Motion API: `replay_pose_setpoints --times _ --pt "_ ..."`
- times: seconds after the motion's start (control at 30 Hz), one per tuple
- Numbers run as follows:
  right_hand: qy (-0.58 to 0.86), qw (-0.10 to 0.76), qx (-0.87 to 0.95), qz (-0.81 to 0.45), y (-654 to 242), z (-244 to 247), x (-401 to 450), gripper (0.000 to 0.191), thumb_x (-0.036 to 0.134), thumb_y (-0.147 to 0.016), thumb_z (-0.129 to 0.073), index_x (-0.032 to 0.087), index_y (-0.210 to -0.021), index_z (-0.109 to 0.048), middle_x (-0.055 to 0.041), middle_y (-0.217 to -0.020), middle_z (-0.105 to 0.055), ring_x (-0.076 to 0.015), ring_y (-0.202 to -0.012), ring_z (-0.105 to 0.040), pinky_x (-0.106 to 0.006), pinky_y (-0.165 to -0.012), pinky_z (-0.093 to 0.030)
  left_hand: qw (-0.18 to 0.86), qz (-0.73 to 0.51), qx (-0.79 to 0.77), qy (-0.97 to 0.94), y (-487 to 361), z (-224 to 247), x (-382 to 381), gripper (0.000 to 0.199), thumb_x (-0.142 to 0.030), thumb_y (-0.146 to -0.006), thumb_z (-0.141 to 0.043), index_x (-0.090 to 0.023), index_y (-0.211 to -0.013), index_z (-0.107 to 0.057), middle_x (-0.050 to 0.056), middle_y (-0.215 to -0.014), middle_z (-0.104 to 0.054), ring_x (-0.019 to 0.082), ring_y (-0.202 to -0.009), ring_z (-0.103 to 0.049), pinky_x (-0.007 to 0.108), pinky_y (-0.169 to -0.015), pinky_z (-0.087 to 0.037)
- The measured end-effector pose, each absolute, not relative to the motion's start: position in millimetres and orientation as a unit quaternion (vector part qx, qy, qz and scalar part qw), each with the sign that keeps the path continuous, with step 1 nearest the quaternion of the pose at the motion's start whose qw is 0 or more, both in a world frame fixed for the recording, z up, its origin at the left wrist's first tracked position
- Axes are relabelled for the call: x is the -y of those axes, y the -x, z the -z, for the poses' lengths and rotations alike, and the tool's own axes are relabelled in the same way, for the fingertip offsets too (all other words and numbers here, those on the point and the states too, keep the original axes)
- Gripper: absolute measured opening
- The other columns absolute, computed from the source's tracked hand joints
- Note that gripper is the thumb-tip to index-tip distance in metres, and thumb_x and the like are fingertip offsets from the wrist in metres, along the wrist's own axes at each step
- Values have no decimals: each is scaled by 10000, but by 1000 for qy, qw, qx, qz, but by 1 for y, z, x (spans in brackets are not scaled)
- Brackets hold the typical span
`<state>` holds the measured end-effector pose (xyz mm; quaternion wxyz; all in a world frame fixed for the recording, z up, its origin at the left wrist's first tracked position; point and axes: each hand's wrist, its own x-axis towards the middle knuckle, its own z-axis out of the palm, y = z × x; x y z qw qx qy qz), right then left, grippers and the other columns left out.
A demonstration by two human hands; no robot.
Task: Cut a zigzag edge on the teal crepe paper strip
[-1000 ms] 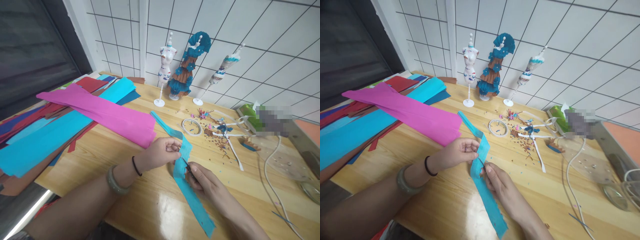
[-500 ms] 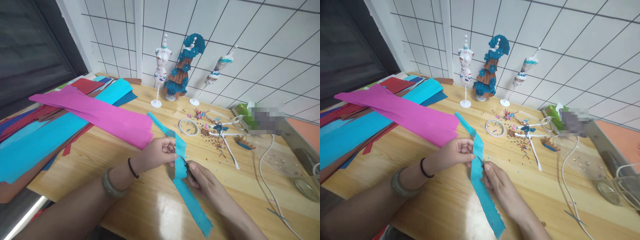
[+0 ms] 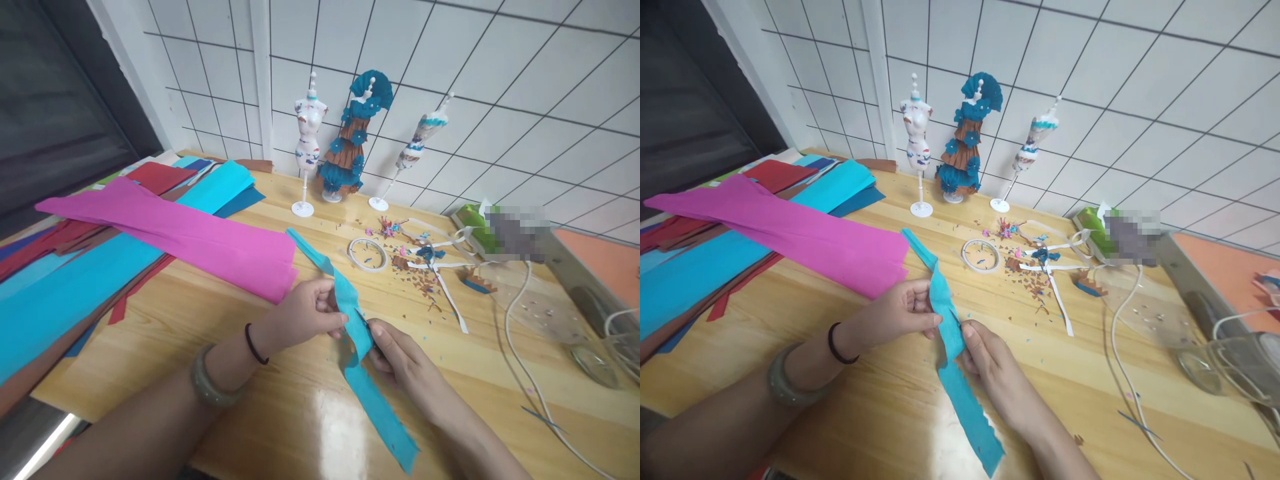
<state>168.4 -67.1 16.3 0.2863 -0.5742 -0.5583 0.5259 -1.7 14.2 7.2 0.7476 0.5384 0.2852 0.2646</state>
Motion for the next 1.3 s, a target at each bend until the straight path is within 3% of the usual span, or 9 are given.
replay_pose_setpoints --times 0.47,1.13,1.3 --pt "583 308 551 -510 -168 -19 66 358 429 -928 -278 202 -676 -393 69 -555 -268 -104 -492 -257 -239 -478 -245 761 -256 -325 -499 -1 -5 -12 433 -190 -605 -713 -120 -996 -542 46 -799 -626 150 -721 -603 270 -586 -512" --pt "584 340 528 -514 -169 -13 64 386 488 -903 -291 212 -642 -360 72 -532 -249 -98 -457 -218 -231 -419 -207 800 -240 -322 -445 -2 -2 -11 440 -228 -559 -764 -122 -949 -590 49 -829 -615 141 -716 -590 254 -578 -486" --pt "583 389 510 -499 -172 -13 63 379 472 -902 -314 203 -650 -404 72 -507 -285 -95 -445 -255 -231 -424 -220 791 -222 -321 -471 2 -1 -13 434 -282 -596 -743 -141 -977 -587 19 -734 -620 103 -588 -576 260 -594 -471"
